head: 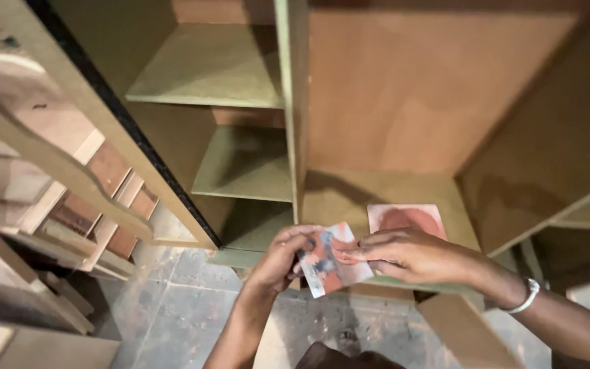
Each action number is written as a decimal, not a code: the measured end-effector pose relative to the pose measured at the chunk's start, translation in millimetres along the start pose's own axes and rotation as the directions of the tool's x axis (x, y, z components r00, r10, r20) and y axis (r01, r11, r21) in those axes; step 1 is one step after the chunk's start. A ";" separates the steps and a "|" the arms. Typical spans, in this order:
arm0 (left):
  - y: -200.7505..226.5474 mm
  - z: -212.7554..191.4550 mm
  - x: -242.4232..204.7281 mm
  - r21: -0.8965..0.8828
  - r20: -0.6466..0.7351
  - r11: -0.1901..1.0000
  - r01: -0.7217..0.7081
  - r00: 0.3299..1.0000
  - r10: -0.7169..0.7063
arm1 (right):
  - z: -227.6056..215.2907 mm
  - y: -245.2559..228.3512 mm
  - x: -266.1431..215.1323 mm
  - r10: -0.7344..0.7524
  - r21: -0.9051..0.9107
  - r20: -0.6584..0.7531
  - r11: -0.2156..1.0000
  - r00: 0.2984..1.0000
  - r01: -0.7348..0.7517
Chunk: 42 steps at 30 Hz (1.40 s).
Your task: The person uses a putty knife to scoop pink wood filler from a container and applies it to the edges and corners of a wooden cabinet. They repeatedly smooth the filler along the seams and joints of the cabinet structure.
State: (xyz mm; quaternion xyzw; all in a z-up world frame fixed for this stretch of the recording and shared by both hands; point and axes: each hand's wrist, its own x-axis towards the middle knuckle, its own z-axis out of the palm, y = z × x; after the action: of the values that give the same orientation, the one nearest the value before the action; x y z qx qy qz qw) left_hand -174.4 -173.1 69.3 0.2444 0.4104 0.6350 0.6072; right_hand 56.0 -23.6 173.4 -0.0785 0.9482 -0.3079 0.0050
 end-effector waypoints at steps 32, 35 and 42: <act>27.8 30.9 42.0 -0.184 -0.154 0.885 -0.427 0.902 0.403 | -292.3 10.7 179.2 -0.627 -0.888 -0.230 0.448 0.745 0.103; 25.5 26.8 35.9 -0.189 -0.199 0.884 -0.428 0.898 0.392 | -267.0 27.2 176.0 -0.486 -0.905 -0.212 0.425 0.848 0.017; 13.3 12.9 17.6 -0.190 -0.361 0.890 -0.413 0.873 0.328 | -257.6 15.5 174.1 -0.579 -0.740 -0.216 0.622 0.786 0.255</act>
State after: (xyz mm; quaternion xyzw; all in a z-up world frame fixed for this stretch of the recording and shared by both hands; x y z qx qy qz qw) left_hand -174.1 -152.1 83.9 0.1309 0.3606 0.8198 0.4252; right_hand -133.2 112.6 379.8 -0.2280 0.9214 0.0569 -0.3095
